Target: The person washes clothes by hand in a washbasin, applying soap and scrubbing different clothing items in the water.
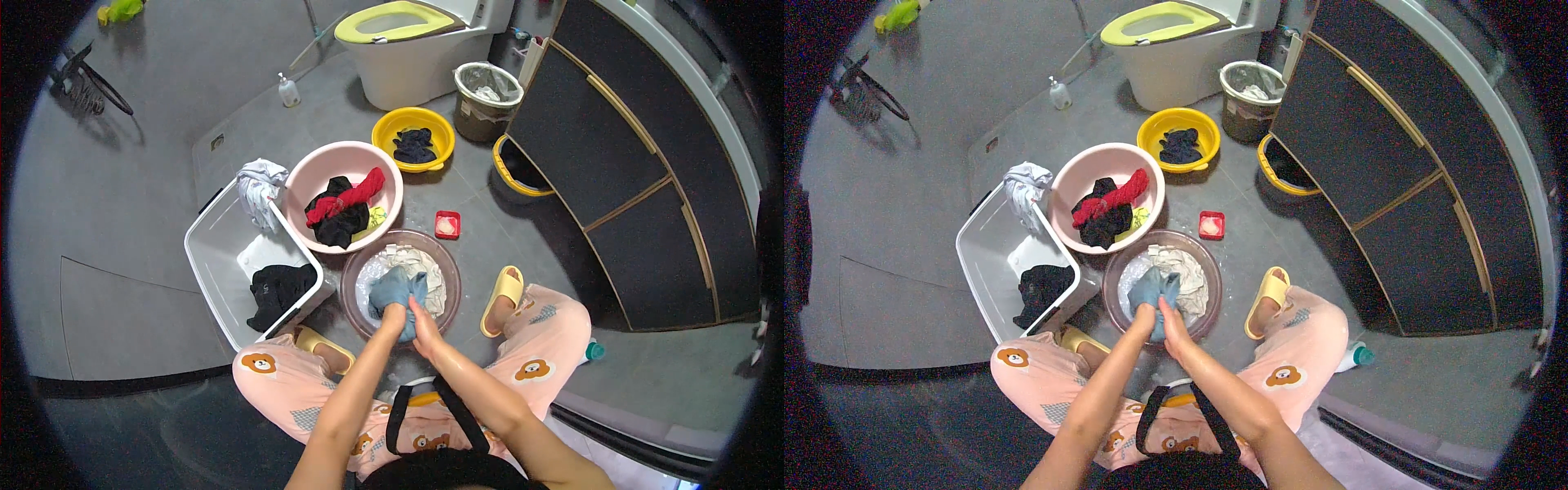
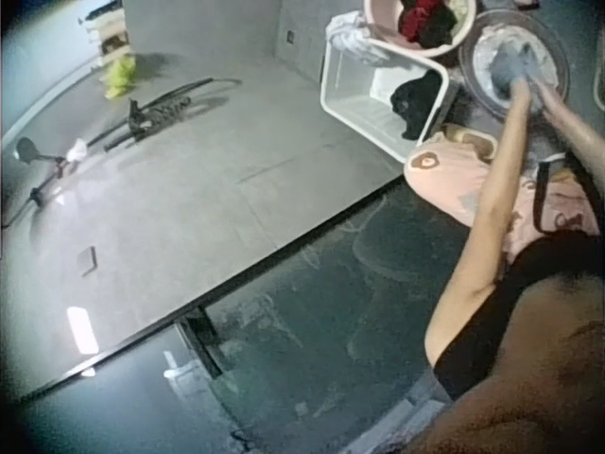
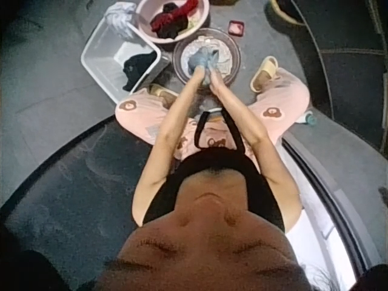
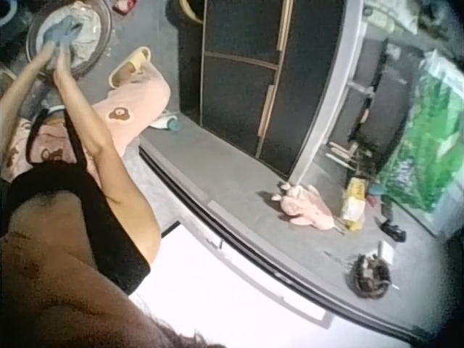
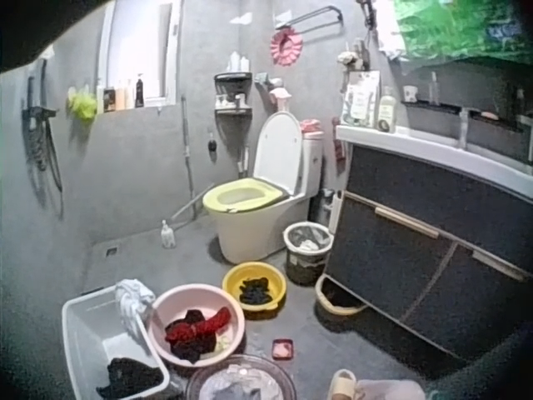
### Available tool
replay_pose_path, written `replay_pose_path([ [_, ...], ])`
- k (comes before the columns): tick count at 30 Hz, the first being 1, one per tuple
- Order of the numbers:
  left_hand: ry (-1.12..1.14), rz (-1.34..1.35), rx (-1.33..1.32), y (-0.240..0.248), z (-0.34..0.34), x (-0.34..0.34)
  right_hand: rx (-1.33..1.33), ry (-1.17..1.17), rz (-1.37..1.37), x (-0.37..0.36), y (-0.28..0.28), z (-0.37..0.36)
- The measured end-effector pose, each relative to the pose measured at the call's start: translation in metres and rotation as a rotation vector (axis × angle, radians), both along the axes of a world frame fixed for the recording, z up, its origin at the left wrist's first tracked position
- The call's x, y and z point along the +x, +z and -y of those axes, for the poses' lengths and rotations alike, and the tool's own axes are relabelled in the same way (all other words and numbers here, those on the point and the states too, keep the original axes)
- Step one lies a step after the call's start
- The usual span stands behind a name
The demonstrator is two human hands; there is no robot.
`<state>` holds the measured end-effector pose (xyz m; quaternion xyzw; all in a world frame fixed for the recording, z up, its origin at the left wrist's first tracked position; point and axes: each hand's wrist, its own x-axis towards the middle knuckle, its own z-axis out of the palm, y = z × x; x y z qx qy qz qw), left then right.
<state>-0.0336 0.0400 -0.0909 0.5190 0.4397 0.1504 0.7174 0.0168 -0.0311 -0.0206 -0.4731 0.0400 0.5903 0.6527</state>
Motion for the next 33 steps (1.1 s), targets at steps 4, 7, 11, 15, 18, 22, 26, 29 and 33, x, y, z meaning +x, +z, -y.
replay_pose_path([
  [4,-0.112,-0.118,0.415,0.05,0.05,0.016,-0.048,-0.132,-0.152,0.039,-0.008,-0.001],
  [7,-0.172,-0.087,0.514,0.061,0.066,0.012,-0.008,-0.019,-0.376,0.059,-0.017,-0.002],
  [11,-0.151,-0.22,0.513,0.038,0.034,0.032,-0.086,-0.07,-0.082,0.039,-0.006,0.008],
  [15,0.133,-0.009,0.078,-0.083,-0.071,-0.074,0.098,0.198,0.119,-0.048,0.034,-0.018],
  [18,0.293,0.178,-0.18,0.0,0.02,0.031,-0.028,0.047,0.36,0.021,-0.004,0.022],
  [22,0.319,0.277,-0.067,0.022,0.036,0.024,0.014,-0.184,0.051,0.027,0.008,-0.001],
  [26,-0.143,-0.084,0.545,0.002,0.055,-0.015,-0.046,-0.102,-0.171,0.055,-0.012,-0.015],
  [29,-0.214,-0.104,0.524,0.049,0.061,0.004,-0.073,-0.016,-0.27,0.067,-0.036,-0.003],
  [33,-0.036,-0.268,0.198,0.051,0.013,0.002,-0.039,0.038,-0.136,0.015,0.001,0.0],
])
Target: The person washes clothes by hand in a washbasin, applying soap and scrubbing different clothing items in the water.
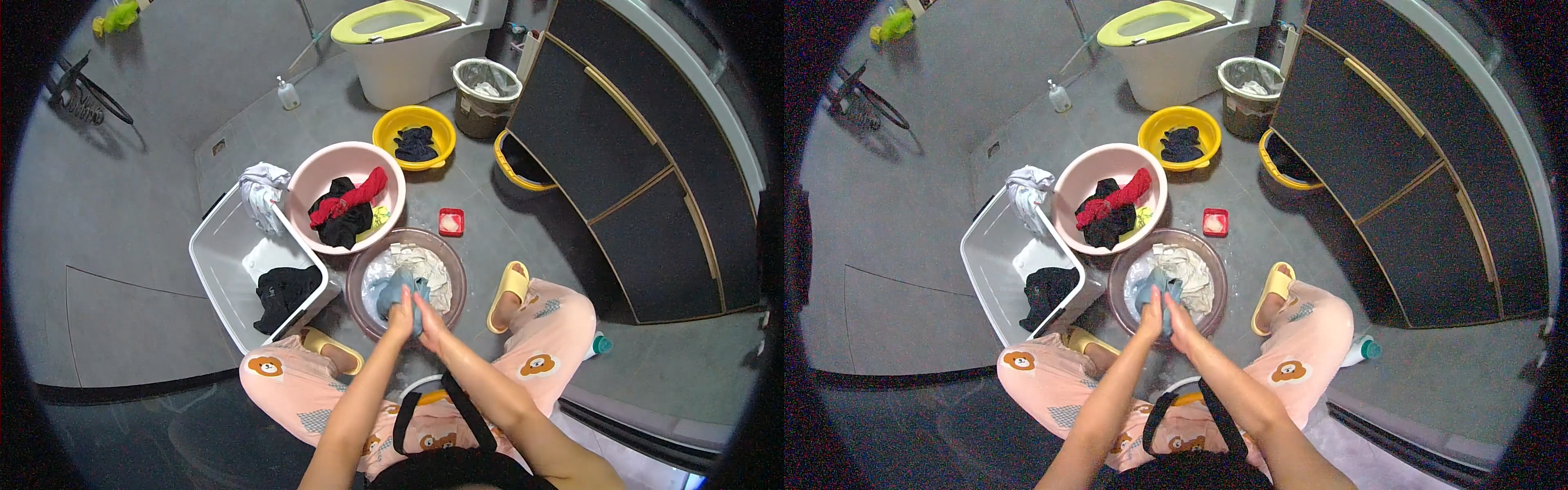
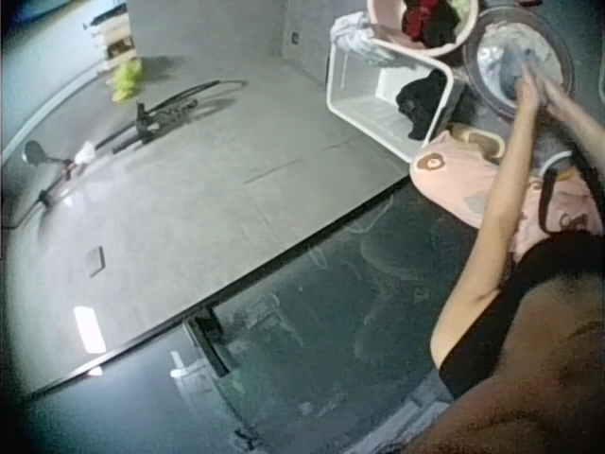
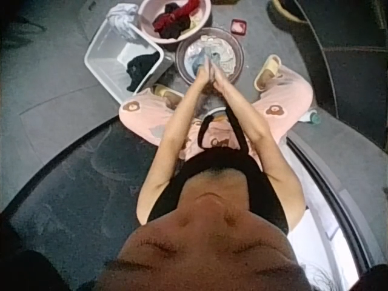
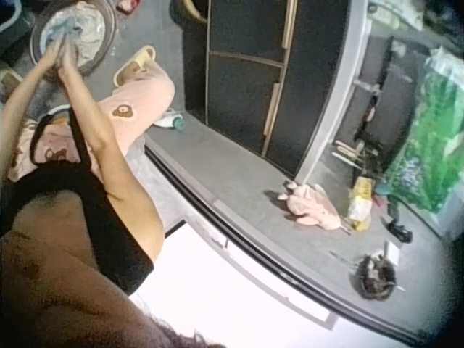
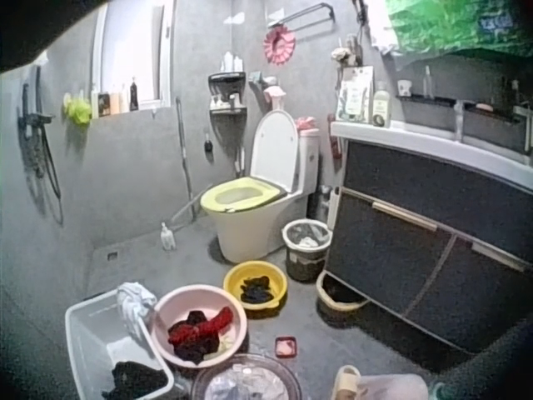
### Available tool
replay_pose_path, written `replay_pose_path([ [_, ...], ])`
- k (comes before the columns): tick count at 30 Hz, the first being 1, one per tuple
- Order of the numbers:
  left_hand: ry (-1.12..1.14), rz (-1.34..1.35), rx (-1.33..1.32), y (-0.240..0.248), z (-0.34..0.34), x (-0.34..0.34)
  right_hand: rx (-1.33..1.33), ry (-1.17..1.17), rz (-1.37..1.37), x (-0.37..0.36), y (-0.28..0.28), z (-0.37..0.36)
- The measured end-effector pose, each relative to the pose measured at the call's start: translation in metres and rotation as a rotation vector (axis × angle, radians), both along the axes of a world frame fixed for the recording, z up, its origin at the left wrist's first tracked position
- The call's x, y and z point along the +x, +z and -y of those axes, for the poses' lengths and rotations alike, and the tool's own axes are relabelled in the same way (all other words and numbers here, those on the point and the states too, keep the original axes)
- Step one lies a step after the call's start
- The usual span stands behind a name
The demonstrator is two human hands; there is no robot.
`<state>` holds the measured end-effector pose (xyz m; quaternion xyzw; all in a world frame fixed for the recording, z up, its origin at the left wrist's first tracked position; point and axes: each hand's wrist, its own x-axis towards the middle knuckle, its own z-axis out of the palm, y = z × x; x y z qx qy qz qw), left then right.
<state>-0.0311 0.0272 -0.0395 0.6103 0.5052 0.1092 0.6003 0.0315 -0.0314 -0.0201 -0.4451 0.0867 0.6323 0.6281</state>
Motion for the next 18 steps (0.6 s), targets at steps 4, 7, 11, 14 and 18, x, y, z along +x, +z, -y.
replay_pose_path([
  [4,0.032,0.18,0.082,0.005,0.01,0.008,-0.009,-0.108,0.132,0.006,-0.008,0.005],
  [7,-0.078,0.213,0.059,0.013,0.042,-0.003,-0.095,-0.238,0.099,0.028,-0.008,-0.006],
  [11,-0.25,0.263,0.223,0.024,0.06,-0.005,0.013,-0.221,-0.161,0.055,-0.042,-0.001],
  [14,-0.295,0.27,0.409,0.015,0.042,-0.007,-0.006,-0.142,-0.18,0.036,-0.022,-0.004],
  [18,-0.326,0.035,0.245,-0.002,0.01,-0.008,0.032,-0.093,0.029,0.004,-0.002,0.003],
])
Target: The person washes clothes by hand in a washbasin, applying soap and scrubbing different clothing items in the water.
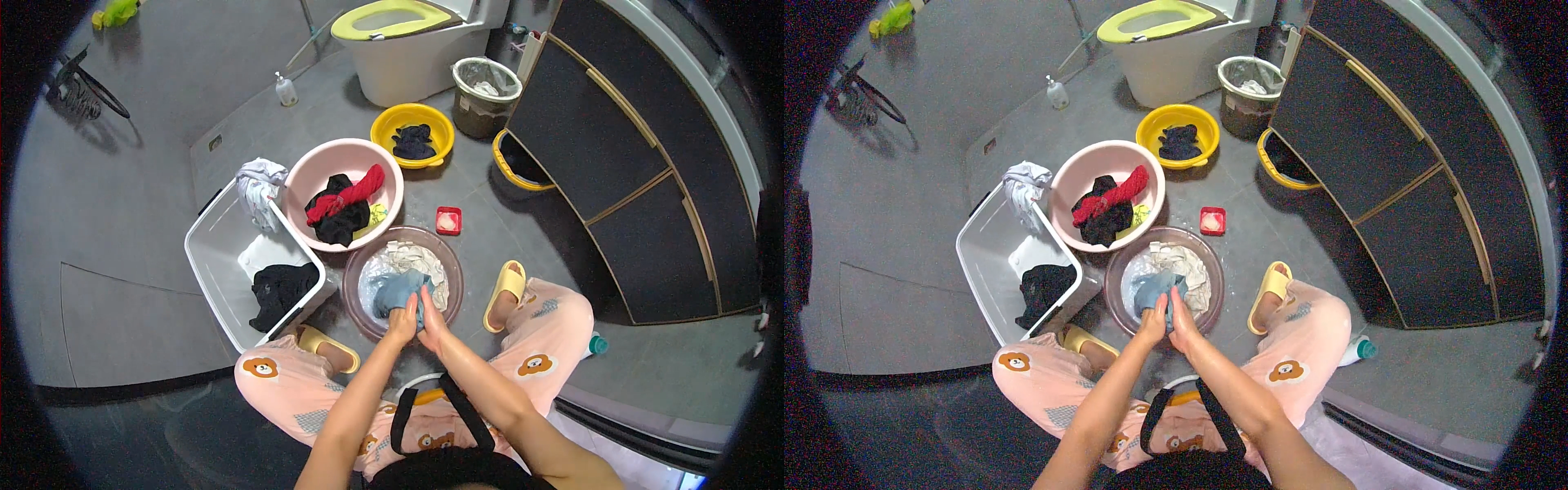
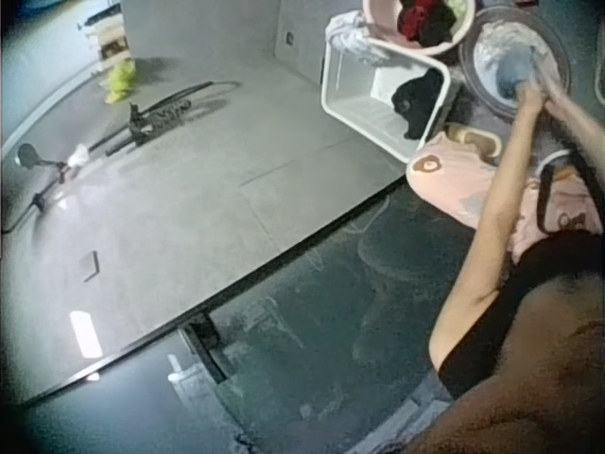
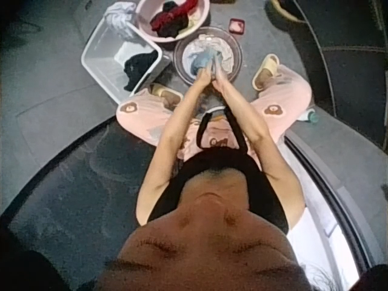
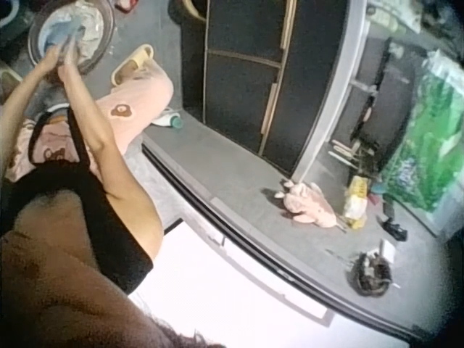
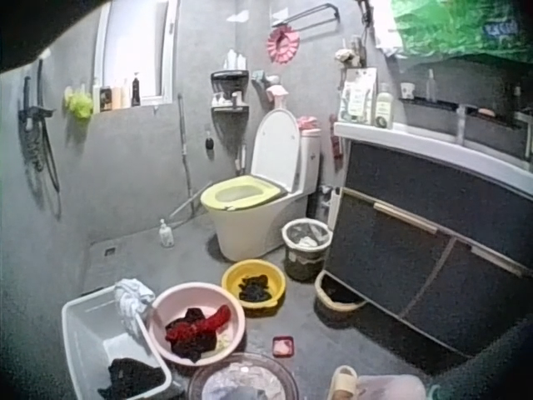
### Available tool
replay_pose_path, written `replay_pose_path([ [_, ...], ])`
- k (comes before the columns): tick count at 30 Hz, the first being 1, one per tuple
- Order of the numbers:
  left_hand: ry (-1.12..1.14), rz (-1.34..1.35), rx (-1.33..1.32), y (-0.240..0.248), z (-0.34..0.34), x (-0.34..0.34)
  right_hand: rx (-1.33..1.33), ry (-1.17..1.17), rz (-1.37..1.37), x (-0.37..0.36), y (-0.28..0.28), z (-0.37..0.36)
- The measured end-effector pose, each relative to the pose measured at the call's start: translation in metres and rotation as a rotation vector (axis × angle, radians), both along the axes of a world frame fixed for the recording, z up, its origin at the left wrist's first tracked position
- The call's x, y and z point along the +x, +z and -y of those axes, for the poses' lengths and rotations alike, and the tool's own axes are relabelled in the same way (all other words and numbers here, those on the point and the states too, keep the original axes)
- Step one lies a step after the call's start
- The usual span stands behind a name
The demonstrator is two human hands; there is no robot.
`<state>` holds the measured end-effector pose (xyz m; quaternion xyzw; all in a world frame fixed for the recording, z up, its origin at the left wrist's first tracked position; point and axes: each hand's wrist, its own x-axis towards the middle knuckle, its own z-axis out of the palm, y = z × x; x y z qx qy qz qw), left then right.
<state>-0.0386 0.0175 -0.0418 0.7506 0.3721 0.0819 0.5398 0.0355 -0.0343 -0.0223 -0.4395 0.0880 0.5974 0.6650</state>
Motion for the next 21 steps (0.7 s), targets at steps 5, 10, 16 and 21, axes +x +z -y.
replay_pose_path([
  [5,0.215,0.199,-0.069,-0.011,0.031,0.005,-0.109,-0.065,0.104,0.015,0.006,-0.004],
  [10,0.747,0.711,-1.033,-0.012,0.046,-0.004,-0.031,-0.098,-0.005,0.055,-0.029,-0.014],
  [16,0.985,0.95,-1.182,0.016,0.012,-0.01,0.169,-0.178,-0.318,0.068,-0.029,-0.009],
  [21,0.861,0.843,-1.089,0.027,0.005,-0.014,0.233,-0.202,-0.226,0.071,-0.012,-0.005],
])
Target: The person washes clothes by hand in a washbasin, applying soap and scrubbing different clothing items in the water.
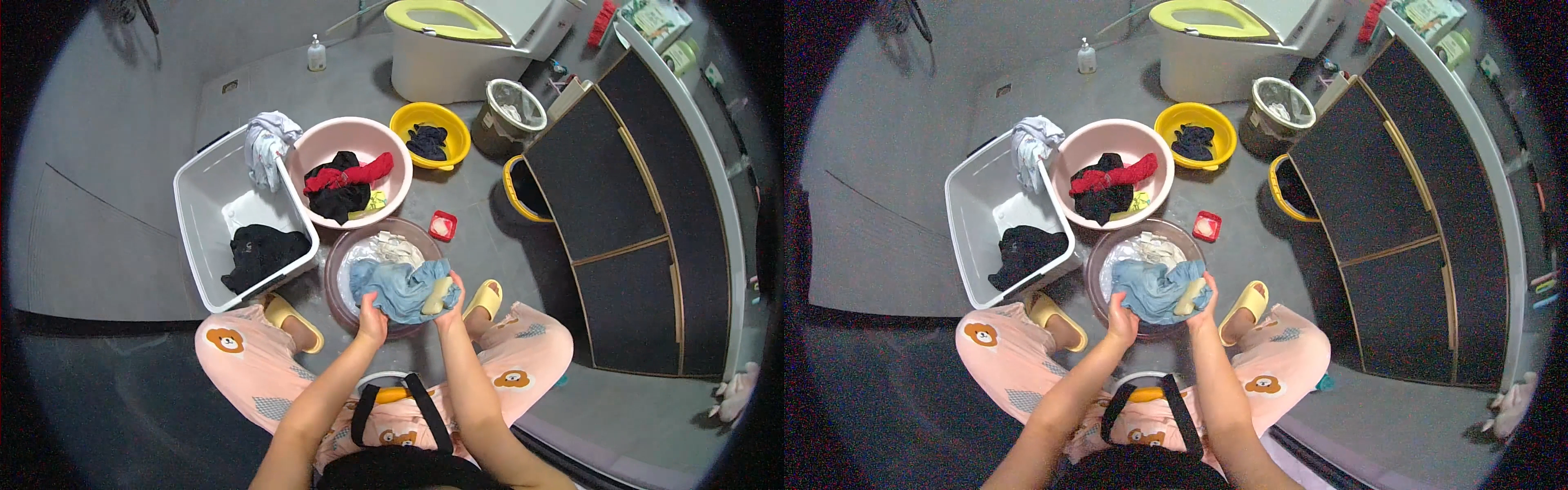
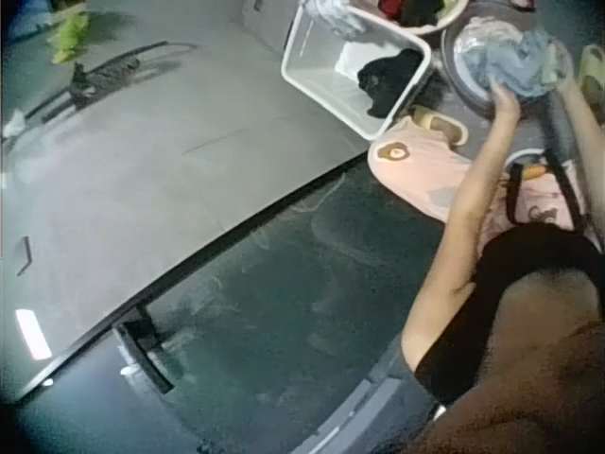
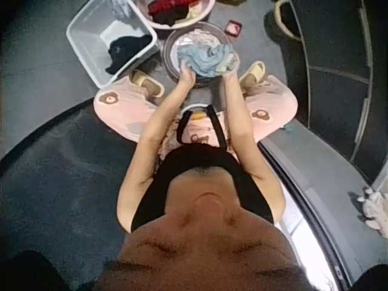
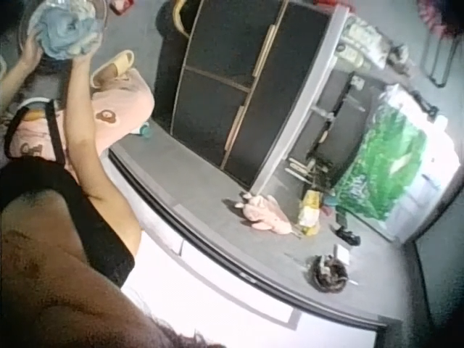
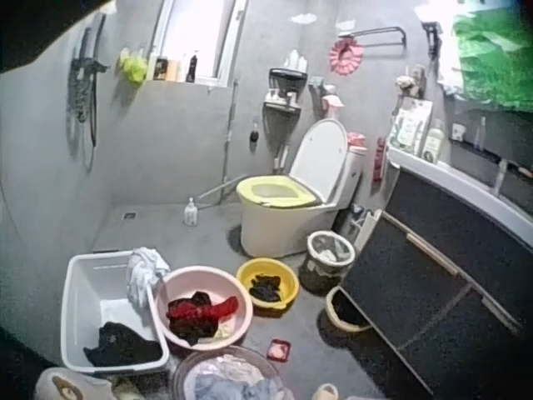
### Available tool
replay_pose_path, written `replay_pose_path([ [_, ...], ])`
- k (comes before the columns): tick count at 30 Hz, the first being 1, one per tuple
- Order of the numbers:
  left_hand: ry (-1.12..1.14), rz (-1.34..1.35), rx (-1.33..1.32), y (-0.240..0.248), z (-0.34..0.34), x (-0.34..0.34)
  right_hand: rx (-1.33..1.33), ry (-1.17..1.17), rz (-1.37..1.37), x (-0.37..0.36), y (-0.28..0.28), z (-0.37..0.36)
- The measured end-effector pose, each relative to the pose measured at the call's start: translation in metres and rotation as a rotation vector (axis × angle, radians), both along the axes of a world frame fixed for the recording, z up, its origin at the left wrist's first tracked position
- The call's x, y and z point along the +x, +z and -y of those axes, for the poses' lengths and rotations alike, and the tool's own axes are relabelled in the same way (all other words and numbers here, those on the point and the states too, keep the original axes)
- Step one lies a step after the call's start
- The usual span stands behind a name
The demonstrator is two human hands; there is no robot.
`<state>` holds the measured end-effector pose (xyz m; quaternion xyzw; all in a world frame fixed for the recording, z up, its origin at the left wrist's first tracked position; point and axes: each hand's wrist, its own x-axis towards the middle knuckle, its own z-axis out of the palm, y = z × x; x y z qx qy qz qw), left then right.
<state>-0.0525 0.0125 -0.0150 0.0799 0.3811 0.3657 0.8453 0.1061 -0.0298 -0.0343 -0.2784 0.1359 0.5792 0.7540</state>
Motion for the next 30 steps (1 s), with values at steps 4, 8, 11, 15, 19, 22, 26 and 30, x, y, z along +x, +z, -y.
replay_pose_path([
  [4,-0.574,-0.549,0.879,-0.014,0.033,-0.001,-0.126,0.079,0.054,-0.004,0.006,-0.003],
  [8,-0.699,-0.639,1.228,-0.02,0.042,0.006,-0.201,0.246,0.101,-0.048,0.016,0.003],
  [11,-0.693,-0.668,1.014,-0.024,0.023,0.008,-0.273,0.255,0.068,-0.064,0.003,0.015],
  [15,-0.583,-0.8,0.688,-0.024,-0.007,0.013,-0.197,0.19,0.275,-0.087,0.003,0.008],
  [19,-0.55,-0.734,0.81,-0.03,0.034,0.015,-0.34,0.172,0.159,-0.062,0.014,-0.003],
  [22,-0.313,-0.703,1.081,-0.023,0.058,0.02,-0.081,0.262,0.02,-0.038,0.001,-0.003],
  [26,-0.571,-0.883,0.986,-0.034,0.033,0.004,-0.313,0.221,0.297,-0.073,0.006,0.0],
  [30,-0.273,-0.994,0.872,-0.064,0.022,0.015,-0.32,0.228,0.532,-0.095,0.026,0.0],
])
